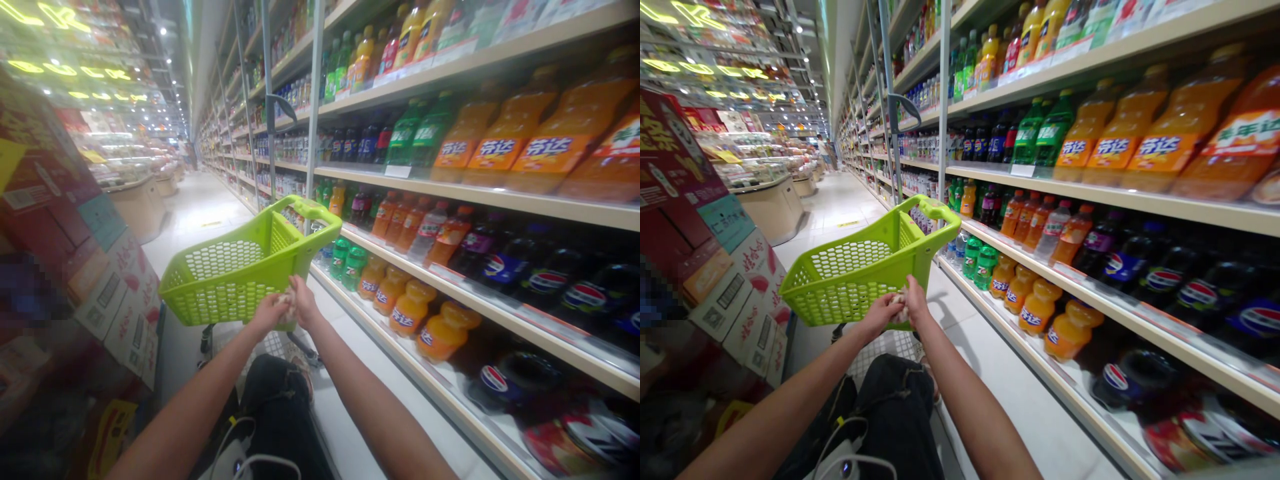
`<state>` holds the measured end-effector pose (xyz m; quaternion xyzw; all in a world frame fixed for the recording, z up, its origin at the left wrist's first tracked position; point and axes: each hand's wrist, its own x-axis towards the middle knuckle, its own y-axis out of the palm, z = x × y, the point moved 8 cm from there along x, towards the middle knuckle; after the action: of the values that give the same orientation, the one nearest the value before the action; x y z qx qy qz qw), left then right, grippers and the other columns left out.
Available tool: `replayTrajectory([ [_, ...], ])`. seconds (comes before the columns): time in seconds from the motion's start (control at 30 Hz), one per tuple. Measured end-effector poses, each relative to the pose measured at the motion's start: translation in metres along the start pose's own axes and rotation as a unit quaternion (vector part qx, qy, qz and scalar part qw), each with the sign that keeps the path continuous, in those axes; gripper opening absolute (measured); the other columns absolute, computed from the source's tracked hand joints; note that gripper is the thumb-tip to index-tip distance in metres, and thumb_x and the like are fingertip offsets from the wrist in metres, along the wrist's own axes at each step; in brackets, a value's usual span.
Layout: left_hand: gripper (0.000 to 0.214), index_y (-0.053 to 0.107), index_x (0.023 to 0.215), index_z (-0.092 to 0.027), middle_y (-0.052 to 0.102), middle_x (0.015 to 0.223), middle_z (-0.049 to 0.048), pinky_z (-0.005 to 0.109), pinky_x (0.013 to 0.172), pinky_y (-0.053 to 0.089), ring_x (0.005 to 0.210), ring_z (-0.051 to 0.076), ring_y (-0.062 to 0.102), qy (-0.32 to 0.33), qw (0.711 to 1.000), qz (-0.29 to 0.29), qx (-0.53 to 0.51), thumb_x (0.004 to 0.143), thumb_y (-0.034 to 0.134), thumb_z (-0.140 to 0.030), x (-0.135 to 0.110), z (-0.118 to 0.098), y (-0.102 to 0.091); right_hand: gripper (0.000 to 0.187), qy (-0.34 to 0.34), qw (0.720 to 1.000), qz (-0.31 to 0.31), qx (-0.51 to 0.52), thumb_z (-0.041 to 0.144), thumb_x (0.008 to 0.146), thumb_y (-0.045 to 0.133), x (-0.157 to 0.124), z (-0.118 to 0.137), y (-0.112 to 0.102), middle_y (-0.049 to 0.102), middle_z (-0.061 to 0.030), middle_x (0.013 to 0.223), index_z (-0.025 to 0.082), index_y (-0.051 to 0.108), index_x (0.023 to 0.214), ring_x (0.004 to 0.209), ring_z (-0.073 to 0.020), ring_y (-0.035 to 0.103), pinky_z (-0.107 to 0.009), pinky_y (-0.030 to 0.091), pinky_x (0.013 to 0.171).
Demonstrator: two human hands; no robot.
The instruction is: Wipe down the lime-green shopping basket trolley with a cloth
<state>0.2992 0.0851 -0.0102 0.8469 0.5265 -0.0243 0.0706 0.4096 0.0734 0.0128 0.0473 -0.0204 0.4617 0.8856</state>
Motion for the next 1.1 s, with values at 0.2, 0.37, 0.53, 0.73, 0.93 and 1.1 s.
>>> replayTrajectory([
  [0.2, 0.019, 0.056, 0.071, -0.016, 0.056, 0.056, -0.0056, 0.018, 0.051, 0.038, 0.051, 0.007, 0.051, -0.002, 1.0, 0.021, -0.012, 0.054, 0.064, -0.014, 0.006, -0.004, -0.014, 0.046, -0.409, 0.869, 0.118, -0.252, 0.029, 0.076, 0.052, -0.059, 0.049, 0.014, 0.043, -0.0116, 0.135, 0.016, 0.051, 0.121, 0.131, -0.024, 0.03, -0.048, 0.022, 0.108],
  [0.37, 0.026, 0.055, 0.072, -0.016, 0.057, 0.054, -0.0056, 0.017, 0.045, 0.035, 0.046, 0.006, 0.05, -0.054, 0.997, 0.056, -0.007, 0.049, 0.064, -0.011, 0.002, -0.015, -0.021, 0.06, -0.422, 0.806, 0.235, -0.342, 0.028, 0.078, 0.056, -0.069, 0.021, 0.031, 0.044, -0.0152, 0.134, 0.014, 0.038, 0.133, 0.128, -0.0246, 0.035, -0.047, 0.031, 0.103],
  [0.53, 0.023, 0.058, 0.069, -0.013, 0.06, 0.056, -0.0016, 0.019, 0.047, 0.039, 0.048, 0.008, 0.053, -0.105, 0.984, 0.143, -0.002, 0.049, 0.07, -0.017, -0.005, -0.025, -0.018, 0.061, -0.386, 0.814, 0.234, -0.366, 0.029, 0.079, 0.055, -0.064, 0.018, 0.03, 0.052, -0.0159, 0.126, 0.013, 0.034, 0.134, 0.115, -0.0246, 0.049, -0.042, 0.04, 0.095],
  [0.73, 0.025, 0.057, 0.06, -0.013, 0.058, 0.055, -0.0014, 0.019, 0.05, 0.039, 0.051, 0.006, 0.051, -0.031, 0.996, 0.088, -0.012, 0.053, 0.075, -0.029, 0.001, -0.036, -0.002, 0.05, -0.261, 0.915, 0.065, -0.3, 0.031, 0.078, 0.055, -0.043, 0.011, 0.009, 0.061, -0.0137, 0.108, 0.014, 0.047, 0.124, 0.099, -0.0254, 0.059, -0.038, 0.047, 0.085],
  [0.93, 0.027, 0.056, 0.057, -0.013, 0.057, 0.052, -0.0033, 0.02, 0.05, 0.038, 0.049, 0.007, 0.05, 0.003, 0.999, 0.012, 0.042, 0.043, 0.077, -0.022, 0.009, -0.032, -0.01, 0.044, -0.162, 0.973, 0.106, -0.128, 0.033, 0.073, 0.057, -0.035, -0.005, 0.006, 0.064, -0.0074, 0.109, 0.018, 0.057, 0.113, 0.101, -0.023, 0.058, -0.038, 0.044, 0.091],
  [1.1, 0.03, 0.06, 0.067, -0.012, 0.063, 0.063, 0.0002, 0.023, 0.058, 0.042, 0.057, 0.01, 0.055, 0.002, 0.998, 0.054, 0.023, 0.046, 0.077, -0.025, 0.004, -0.036, -0.017, 0.029, -0.04, 0.988, 0.13, 0.076, 0.042, 0.07, 0.058, -0.029, -0.017, 0.001, 0.069, -0.0039, 0.08, 0.017, 0.065, 0.083, 0.075, -0.0185, 0.062, -0.032, 0.05, 0.072],
])
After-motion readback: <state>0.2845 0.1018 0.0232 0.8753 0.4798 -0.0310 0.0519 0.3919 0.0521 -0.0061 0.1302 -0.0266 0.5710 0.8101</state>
